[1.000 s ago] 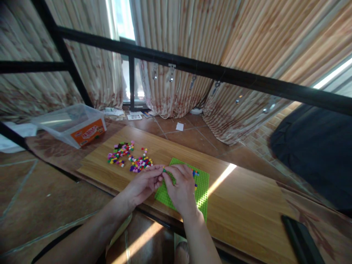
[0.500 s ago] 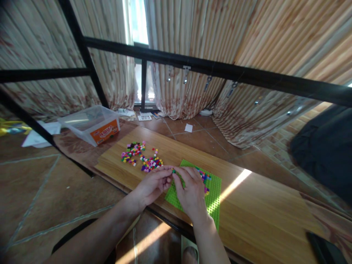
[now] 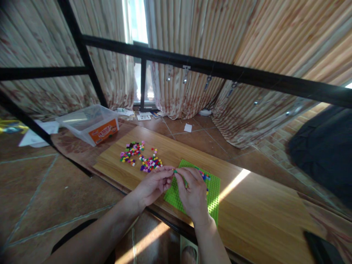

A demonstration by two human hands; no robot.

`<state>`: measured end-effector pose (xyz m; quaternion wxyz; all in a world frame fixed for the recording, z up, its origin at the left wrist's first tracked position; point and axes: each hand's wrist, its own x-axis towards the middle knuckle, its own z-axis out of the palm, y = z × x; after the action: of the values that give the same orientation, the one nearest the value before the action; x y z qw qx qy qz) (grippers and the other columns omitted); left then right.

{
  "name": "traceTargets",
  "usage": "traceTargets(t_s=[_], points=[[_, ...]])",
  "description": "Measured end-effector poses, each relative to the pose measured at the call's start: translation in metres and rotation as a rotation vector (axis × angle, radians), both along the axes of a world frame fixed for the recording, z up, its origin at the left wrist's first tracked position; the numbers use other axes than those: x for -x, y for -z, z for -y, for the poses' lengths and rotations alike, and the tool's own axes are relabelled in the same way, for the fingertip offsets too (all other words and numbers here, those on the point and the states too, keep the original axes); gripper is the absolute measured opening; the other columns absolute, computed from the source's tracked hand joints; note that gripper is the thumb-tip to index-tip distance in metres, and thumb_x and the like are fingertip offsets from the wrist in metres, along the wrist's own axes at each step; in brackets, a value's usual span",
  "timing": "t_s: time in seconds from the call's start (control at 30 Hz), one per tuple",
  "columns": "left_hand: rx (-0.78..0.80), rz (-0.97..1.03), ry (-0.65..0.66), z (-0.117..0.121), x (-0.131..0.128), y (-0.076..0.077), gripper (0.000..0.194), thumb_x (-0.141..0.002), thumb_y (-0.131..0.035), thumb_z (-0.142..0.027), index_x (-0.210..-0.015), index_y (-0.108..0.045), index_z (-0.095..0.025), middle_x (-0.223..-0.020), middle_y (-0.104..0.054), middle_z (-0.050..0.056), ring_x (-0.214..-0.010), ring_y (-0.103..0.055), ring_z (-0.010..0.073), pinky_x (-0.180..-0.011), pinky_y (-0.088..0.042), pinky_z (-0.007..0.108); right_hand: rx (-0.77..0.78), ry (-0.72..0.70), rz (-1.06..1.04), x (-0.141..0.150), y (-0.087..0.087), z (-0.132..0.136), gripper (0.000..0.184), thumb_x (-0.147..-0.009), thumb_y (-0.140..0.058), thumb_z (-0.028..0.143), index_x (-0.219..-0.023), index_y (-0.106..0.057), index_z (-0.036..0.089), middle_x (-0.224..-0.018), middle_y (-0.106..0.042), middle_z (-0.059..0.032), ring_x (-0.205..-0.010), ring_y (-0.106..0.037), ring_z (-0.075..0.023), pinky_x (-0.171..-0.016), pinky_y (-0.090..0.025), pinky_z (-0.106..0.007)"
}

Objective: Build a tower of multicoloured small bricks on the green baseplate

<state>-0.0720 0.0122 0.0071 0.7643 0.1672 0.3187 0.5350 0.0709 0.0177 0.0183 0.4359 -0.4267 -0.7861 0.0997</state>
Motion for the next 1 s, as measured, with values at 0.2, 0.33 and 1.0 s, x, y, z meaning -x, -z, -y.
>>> traceTargets(t_s=[0.2, 0.33, 1.0], points=[[0.032, -0.158, -0.054, 0.0, 0.002, -0.002, 0.019, -0.063, -0.075, -0.017, -0.079, -0.067, -0.012, -0.07, -0.063, 0.001, -0.051, -0.049, 0.003, -0.05, -0.037, 0.015, 0.032, 0.309, -0.18, -0.043, -0.001, -0.015, 0.02, -0.085, -0.055, 0.035, -0.089, -0.068, 0.022, -0.088, -0.068, -0.0047, -0.084, -0.062, -0.0187, -0.077, -0.048, -0.033], [0.044, -0.211, -0.043, 0.0, 0.002, -0.002, 0.018, -0.064, -0.073, -0.017, -0.08, -0.067, -0.013, -0.069, -0.063, 0.001, -0.051, -0.05, 0.0033, -0.05, -0.037, 0.015, 0.086, 0.444, -0.108, -0.07, 0.005, -0.026, 0.023, -0.082, -0.055, 0.039, -0.084, -0.069, 0.02, -0.085, -0.068, -0.0048, -0.079, -0.063, -0.0194, -0.074, -0.047, -0.033], [0.056, -0.291, -0.008, 0.001, 0.002, 0.0, 0.021, -0.062, -0.073, -0.017, -0.081, -0.067, -0.013, -0.067, -0.063, 0.001, -0.051, -0.051, 0.004, -0.048, -0.036, 0.015, 0.153, 0.304, 0.078, -0.06, 0.015, -0.033, 0.025, -0.085, -0.049, 0.032, -0.085, -0.071, 0.02, -0.087, -0.068, -0.0077, -0.085, -0.06, -0.0216, -0.081, -0.046, -0.037]])
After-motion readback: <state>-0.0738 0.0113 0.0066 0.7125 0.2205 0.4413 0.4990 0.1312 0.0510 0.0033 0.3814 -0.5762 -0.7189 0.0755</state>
